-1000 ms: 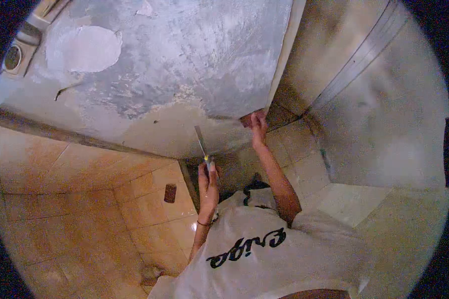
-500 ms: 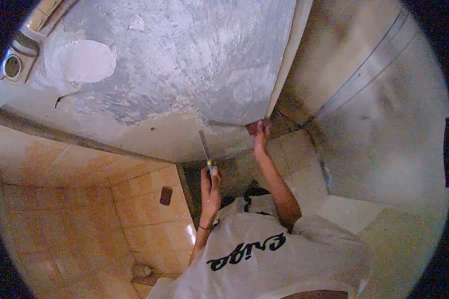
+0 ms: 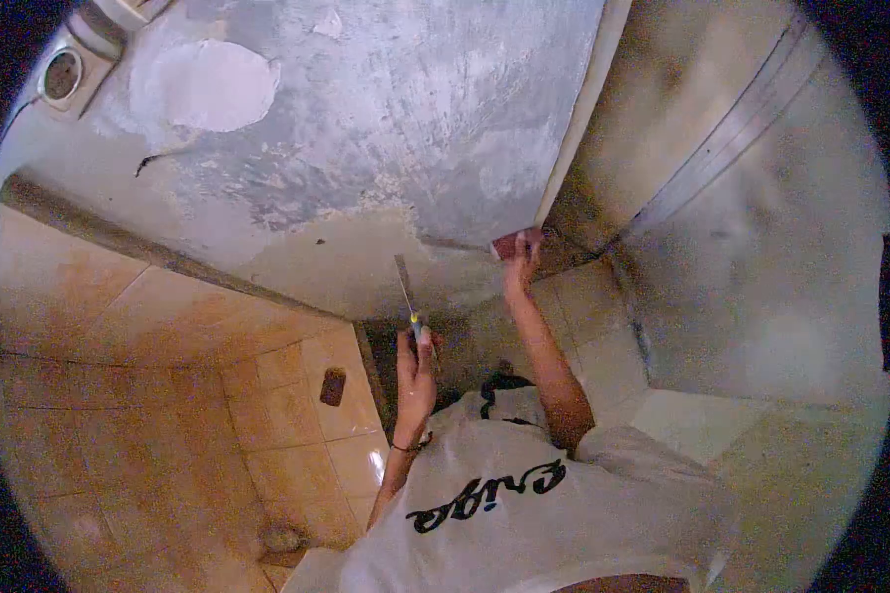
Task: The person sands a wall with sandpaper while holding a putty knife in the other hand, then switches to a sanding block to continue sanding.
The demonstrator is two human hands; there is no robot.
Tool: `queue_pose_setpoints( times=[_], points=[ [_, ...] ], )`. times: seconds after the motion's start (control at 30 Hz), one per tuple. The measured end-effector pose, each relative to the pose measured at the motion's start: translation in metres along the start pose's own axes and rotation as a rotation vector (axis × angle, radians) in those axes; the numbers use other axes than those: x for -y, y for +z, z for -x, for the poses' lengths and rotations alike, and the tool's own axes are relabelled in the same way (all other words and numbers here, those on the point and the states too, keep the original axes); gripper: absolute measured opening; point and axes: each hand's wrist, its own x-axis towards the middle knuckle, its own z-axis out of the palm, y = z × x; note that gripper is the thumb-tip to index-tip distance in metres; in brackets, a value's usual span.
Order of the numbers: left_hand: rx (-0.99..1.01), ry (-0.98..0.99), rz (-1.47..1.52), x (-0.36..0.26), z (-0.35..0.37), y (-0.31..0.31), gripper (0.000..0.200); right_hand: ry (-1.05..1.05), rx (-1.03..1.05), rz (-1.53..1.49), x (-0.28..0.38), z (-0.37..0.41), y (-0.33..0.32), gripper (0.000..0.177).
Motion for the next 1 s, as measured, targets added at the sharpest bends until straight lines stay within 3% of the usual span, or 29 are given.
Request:
queue_pose_setpoints(
  times=[0.13, 0.2, 0.27, 0.33, 0.4, 0.47, 0.57, 0.7, 0.83, 0.9, 1.0],
  points=[
    [-0.030, 0.007, -0.102, 0.015, 0.001, -0.014, 0.040, 0.008, 0.110, 0.170, 0.020, 0.013, 0.016, 0.078],
    [-0.083, 0.019, -0.116, 0.025, 0.001, -0.022, 0.040, -0.119, -0.040, 0.528, -0.013, -0.008, 0.003, 0.077],
    [0.038, -0.002, -0.106, 0.009, 0.003, -0.032, 0.042, -0.214, -0.100, 0.489, -0.032, -0.012, -0.001, 0.078],
    [0.009, -0.035, -0.116, -0.010, 0.013, -0.036, 0.042, -0.303, -0.151, 0.450, -0.033, -0.004, 0.005, 0.079],
    [-0.019, -0.061, -0.119, -0.004, 0.012, -0.040, 0.042, -0.264, -0.206, 0.681, -0.029, 0.004, 0.012, 0.080],
    [-0.173, 0.115, -0.308, 0.025, 0.011, -0.047, 0.042, -0.240, -0.138, 0.567, 0.015, 0.024, 0.044, 0.081],
    [0.004, -0.028, -0.139, -0.020, 0.016, -0.056, 0.041, -0.262, -0.113, 0.361, 0.030, 0.027, 0.057, 0.080],
    [-0.042, -0.003, -0.082, -0.012, 0.013, -0.060, 0.043, -0.321, -0.130, 0.164, 0.037, 0.033, 0.075, 0.074],
    [0.012, -0.011, -0.066, -0.019, 0.013, -0.065, 0.043, -0.343, -0.064, 0.357, 0.073, 0.047, 0.098, 0.067],
    [0.031, 0.013, -0.068, -0.016, 0.013, -0.067, 0.042, -0.308, -0.196, 0.234, 0.079, 0.030, 0.101, 0.063],
    [0.049, 0.001, -0.052, -0.010, 0.008, -0.070, 0.041, -0.288, -0.183, 0.151, 0.083, 0.027, 0.103, 0.059]
  ],
)
